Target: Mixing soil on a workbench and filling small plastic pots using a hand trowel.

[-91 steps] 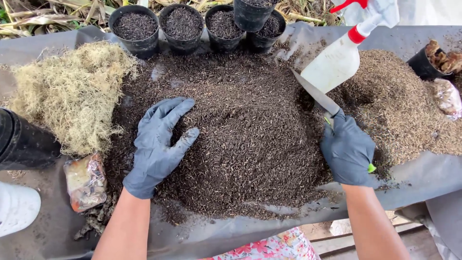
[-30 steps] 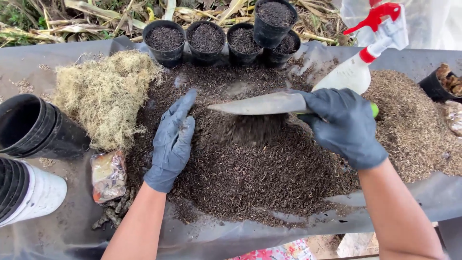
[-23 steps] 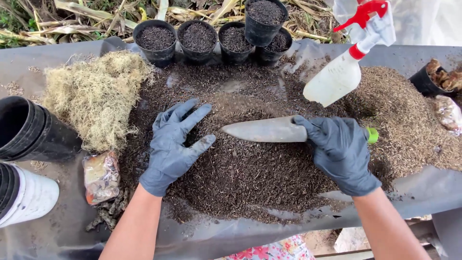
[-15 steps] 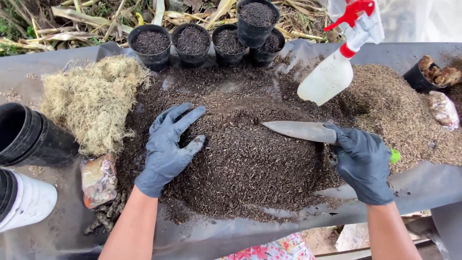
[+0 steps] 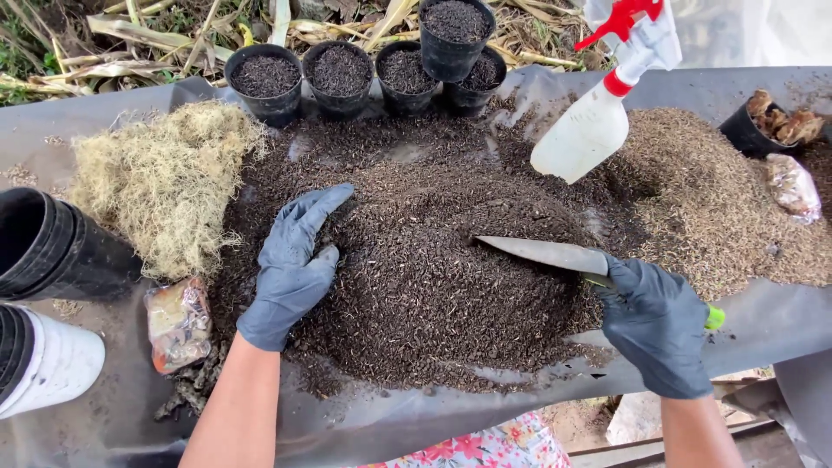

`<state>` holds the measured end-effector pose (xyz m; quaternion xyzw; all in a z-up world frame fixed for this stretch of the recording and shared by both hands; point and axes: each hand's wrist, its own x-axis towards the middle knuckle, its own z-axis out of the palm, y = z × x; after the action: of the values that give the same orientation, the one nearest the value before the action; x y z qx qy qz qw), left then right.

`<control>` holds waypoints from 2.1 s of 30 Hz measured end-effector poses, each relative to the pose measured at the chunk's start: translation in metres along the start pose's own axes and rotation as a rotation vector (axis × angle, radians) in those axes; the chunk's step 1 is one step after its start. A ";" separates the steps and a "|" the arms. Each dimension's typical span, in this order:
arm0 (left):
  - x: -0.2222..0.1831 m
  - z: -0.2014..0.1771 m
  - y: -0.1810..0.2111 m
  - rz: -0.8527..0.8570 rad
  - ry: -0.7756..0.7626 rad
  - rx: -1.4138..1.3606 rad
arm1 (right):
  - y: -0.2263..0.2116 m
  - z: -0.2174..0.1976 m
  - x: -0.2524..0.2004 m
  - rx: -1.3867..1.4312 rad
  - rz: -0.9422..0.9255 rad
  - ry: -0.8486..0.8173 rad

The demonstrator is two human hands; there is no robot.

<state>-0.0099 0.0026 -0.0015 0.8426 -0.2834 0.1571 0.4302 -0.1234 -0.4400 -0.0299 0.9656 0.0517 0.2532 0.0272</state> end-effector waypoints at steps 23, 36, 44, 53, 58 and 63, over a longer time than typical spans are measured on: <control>0.005 -0.004 0.002 0.122 0.054 -0.094 | 0.031 0.049 0.012 0.655 0.424 0.501; -0.003 0.010 -0.016 -0.065 0.099 -0.012 | -0.009 0.038 0.068 -0.108 0.116 0.032; 0.000 0.012 -0.017 -0.462 0.398 -0.203 | -0.015 0.015 0.092 -0.023 0.258 -0.059; -0.005 0.019 -0.041 -0.509 0.383 -0.046 | -0.027 0.068 0.163 -0.111 -0.162 0.104; 0.003 0.014 -0.024 -0.526 0.395 -0.112 | -0.026 0.073 0.155 -0.007 -0.036 -0.064; 0.004 0.016 -0.023 -0.529 0.404 -0.082 | -0.065 0.013 0.165 0.129 0.134 -0.373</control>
<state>0.0079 -0.0007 -0.0236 0.8207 0.0302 0.1925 0.5372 0.0199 -0.3569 0.0340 0.9968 -0.0025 0.0673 -0.0423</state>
